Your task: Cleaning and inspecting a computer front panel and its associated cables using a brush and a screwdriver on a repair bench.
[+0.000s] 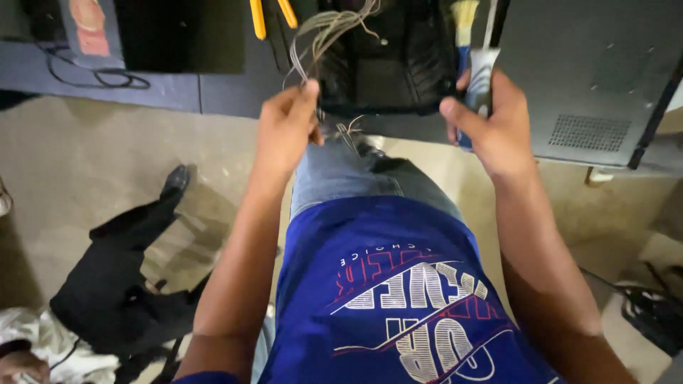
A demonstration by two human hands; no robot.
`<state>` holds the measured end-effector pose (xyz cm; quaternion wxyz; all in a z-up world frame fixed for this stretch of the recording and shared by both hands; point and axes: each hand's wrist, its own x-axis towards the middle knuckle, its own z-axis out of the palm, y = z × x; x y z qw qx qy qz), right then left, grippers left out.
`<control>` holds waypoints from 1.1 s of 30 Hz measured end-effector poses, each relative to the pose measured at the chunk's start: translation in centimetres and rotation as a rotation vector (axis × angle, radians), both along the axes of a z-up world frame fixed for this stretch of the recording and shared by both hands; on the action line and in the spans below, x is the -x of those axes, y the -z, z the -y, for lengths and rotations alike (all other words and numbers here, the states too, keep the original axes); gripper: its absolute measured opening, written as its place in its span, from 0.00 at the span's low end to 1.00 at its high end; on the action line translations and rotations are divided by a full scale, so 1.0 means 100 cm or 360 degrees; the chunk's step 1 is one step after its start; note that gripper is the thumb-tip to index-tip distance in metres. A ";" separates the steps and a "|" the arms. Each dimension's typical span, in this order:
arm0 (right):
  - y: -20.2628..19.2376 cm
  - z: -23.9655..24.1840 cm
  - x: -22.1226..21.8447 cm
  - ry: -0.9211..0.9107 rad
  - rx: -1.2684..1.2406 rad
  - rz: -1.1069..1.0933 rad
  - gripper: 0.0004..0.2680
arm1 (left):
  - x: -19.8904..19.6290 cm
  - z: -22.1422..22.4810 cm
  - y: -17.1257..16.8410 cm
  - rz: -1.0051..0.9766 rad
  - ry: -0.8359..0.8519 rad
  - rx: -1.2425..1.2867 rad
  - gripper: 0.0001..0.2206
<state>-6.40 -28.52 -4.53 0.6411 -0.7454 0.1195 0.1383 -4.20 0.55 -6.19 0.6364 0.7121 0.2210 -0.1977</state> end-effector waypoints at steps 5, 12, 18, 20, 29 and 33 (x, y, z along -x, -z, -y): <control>0.093 0.006 0.055 0.0169 -0.0133 -0.0085 0.12 | 0.062 -0.014 0.083 -0.0115 0.0136 -0.0064 0.17; 0.163 0.009 0.075 0.0128 0.0209 0.0026 0.10 | 0.064 -0.021 0.131 -0.0253 0.0492 -0.0553 0.14; 0.192 0.015 0.076 0.0042 0.0637 -0.0056 0.13 | 0.064 -0.022 0.162 -0.0351 0.0357 -0.0350 0.19; 0.200 0.022 0.075 0.0028 0.0634 -0.0078 0.12 | 0.063 -0.025 0.153 -0.0350 0.0344 -0.0340 0.22; 0.214 0.035 0.079 0.0179 0.0586 -0.0269 0.10 | 0.079 -0.060 0.176 -0.0280 0.0632 -0.0519 0.24; 0.197 0.025 0.059 0.0245 0.0542 -0.0417 0.11 | 0.079 -0.080 0.228 -0.0099 0.0765 -0.0659 0.14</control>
